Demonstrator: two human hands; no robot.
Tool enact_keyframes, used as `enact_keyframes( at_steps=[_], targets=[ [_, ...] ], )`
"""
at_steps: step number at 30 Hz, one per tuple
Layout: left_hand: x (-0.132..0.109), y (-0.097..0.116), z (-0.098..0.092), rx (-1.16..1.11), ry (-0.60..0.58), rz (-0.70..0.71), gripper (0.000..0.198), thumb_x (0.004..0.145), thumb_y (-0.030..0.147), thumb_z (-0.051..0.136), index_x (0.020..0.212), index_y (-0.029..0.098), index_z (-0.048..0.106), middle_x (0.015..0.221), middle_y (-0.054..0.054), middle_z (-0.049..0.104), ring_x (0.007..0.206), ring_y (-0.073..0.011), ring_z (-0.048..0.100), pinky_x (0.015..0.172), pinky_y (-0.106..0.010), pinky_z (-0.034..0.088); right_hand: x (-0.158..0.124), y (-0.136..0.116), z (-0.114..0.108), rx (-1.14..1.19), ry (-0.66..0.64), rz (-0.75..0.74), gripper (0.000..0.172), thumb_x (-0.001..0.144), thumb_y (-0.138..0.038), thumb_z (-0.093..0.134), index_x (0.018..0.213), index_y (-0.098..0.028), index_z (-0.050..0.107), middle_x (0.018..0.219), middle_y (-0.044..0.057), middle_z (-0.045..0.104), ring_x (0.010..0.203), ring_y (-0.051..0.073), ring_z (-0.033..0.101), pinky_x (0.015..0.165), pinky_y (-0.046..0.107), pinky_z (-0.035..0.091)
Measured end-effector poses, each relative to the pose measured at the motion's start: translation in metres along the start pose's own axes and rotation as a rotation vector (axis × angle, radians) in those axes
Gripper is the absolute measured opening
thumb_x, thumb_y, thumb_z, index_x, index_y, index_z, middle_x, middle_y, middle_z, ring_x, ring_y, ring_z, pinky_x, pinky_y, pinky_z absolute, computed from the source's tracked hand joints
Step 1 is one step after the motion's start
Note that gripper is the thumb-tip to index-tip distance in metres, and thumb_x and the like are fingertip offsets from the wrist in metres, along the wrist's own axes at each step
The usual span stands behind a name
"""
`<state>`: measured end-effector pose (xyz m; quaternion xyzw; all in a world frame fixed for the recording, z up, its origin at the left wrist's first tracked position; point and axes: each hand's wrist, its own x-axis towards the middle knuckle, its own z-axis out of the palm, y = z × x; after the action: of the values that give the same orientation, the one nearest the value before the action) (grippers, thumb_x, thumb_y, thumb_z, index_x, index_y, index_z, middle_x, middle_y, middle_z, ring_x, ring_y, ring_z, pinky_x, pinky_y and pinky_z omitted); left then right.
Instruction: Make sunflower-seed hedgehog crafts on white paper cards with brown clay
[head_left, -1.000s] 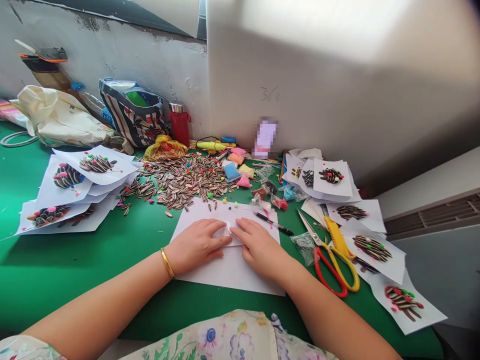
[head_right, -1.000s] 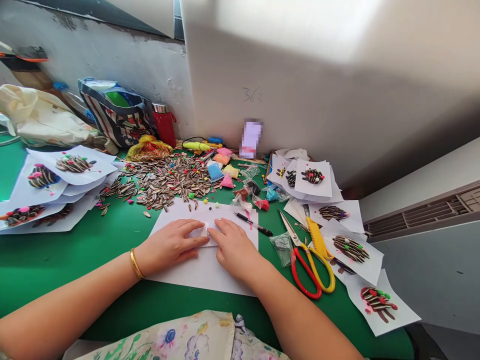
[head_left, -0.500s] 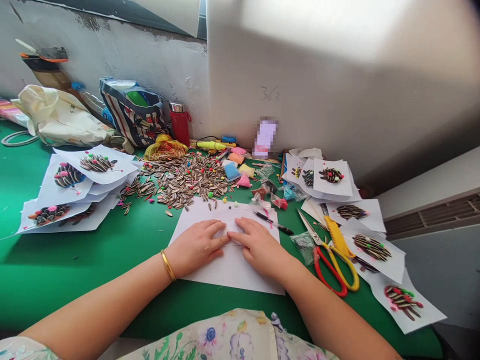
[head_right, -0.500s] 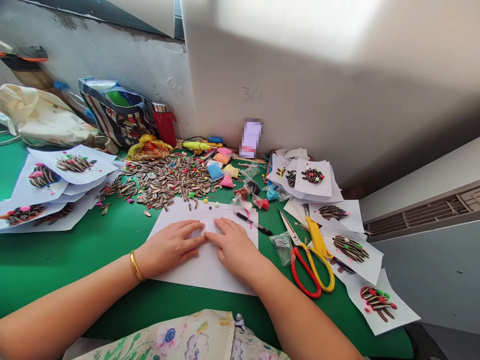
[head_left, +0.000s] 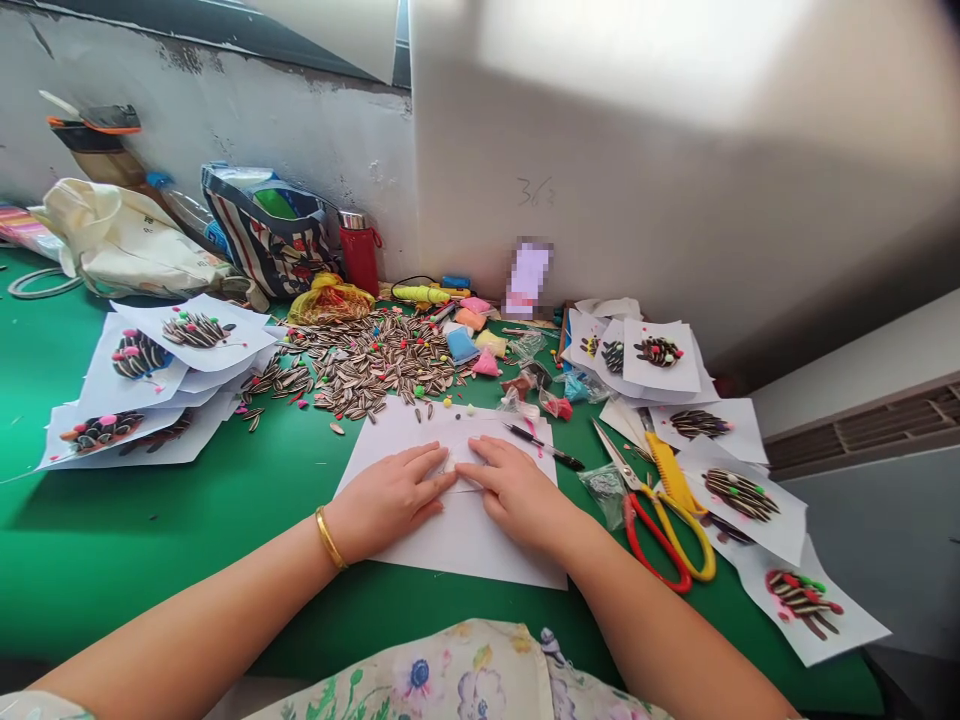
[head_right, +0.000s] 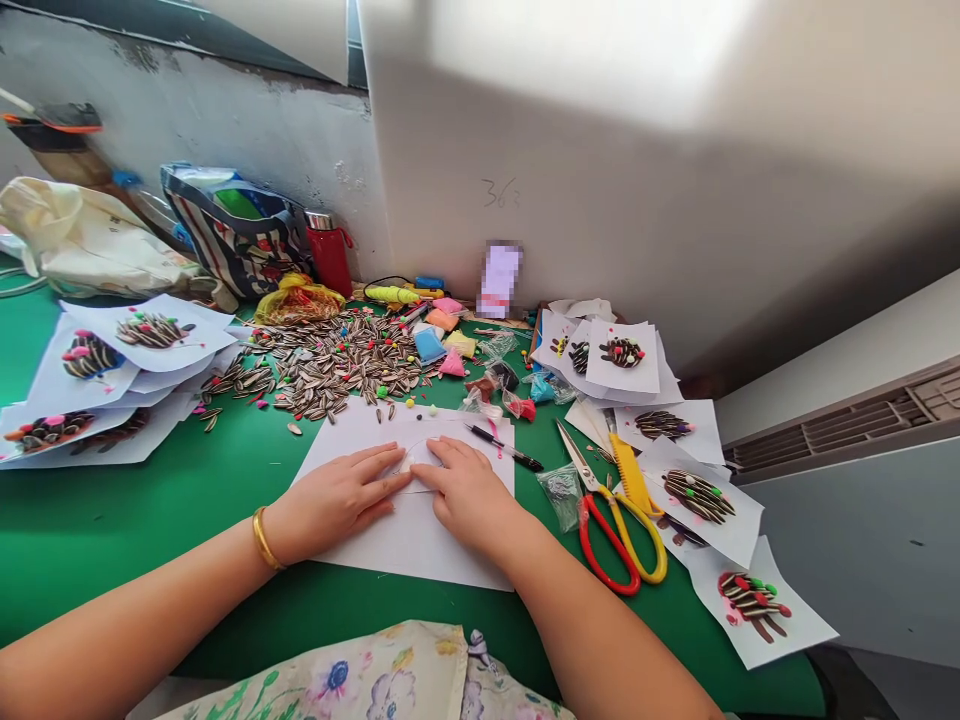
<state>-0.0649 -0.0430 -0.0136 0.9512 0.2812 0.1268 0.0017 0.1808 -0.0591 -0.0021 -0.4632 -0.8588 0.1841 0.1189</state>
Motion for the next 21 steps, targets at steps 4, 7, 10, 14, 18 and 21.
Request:
enact_keyframes(
  at_steps=[4,7,10,14,18,21],
  targets=[
    [0.0005,-0.0008,-0.0012,0.009,0.014,0.005,0.035,0.095,0.027,0.053,0.128,0.017,0.062,0.136,-0.018,0.059,0.129,-0.0316,0.054,0.103,-0.047,0.051,-0.0007,-0.0008,-0.0021,0.0,0.008,-0.017,0.056,0.084,-0.006,0.049,0.136,-0.023,0.059,0.15,0.011,0.047,0.142,0.028,0.038,0.115,0.052,0.035],
    [0.0008,-0.0018,-0.0029,0.002,0.009,0.022,0.034,0.096,0.028,0.052,0.127,0.019,0.063,0.135,-0.018,0.058,0.128,-0.0319,0.055,0.101,-0.047,0.052,-0.0011,-0.0013,-0.0033,0.005,0.004,-0.012,0.056,0.084,-0.006,0.049,0.136,-0.021,0.058,0.15,0.012,0.047,0.141,0.029,0.038,0.115,0.052,0.035],
    [0.0027,-0.0009,-0.0057,-0.007,-0.005,0.022,0.038,0.094,0.035,0.057,0.129,0.024,0.062,0.136,-0.017,0.057,0.127,-0.0339,0.054,0.099,-0.05,0.053,-0.0009,-0.0017,-0.0036,0.009,0.0,-0.005,0.057,0.083,-0.005,0.048,0.137,-0.019,0.057,0.15,0.012,0.047,0.141,0.029,0.038,0.116,0.052,0.035],
    [0.0064,0.0028,-0.0071,0.002,-0.013,-0.01,0.045,0.091,0.042,0.06,0.133,0.025,0.059,0.133,-0.015,0.057,0.125,-0.0341,0.054,0.1,-0.051,0.051,-0.0003,-0.0024,-0.0039,-0.006,-0.005,-0.012,0.059,0.082,-0.004,0.048,0.139,-0.017,0.055,0.151,0.013,0.045,0.142,0.03,0.037,0.116,0.052,0.034],
    [0.0061,0.0043,-0.0042,0.006,-0.023,-0.026,0.05,0.091,0.045,0.059,0.135,0.022,0.058,0.134,-0.016,0.057,0.126,-0.0345,0.052,0.103,-0.051,0.049,-0.0002,-0.0031,-0.0045,-0.015,-0.018,-0.01,0.059,0.082,-0.004,0.048,0.139,-0.016,0.055,0.152,0.013,0.045,0.143,0.029,0.036,0.117,0.052,0.034],
    [0.0031,0.0014,-0.0029,-0.008,-0.021,-0.027,0.049,0.092,0.046,0.058,0.134,0.021,0.06,0.138,-0.017,0.055,0.128,-0.0351,0.051,0.104,-0.051,0.048,-0.0007,-0.0033,-0.0047,-0.015,-0.021,0.001,0.059,0.082,-0.004,0.048,0.14,-0.018,0.054,0.152,0.012,0.044,0.143,0.028,0.036,0.117,0.051,0.034]
  ],
)
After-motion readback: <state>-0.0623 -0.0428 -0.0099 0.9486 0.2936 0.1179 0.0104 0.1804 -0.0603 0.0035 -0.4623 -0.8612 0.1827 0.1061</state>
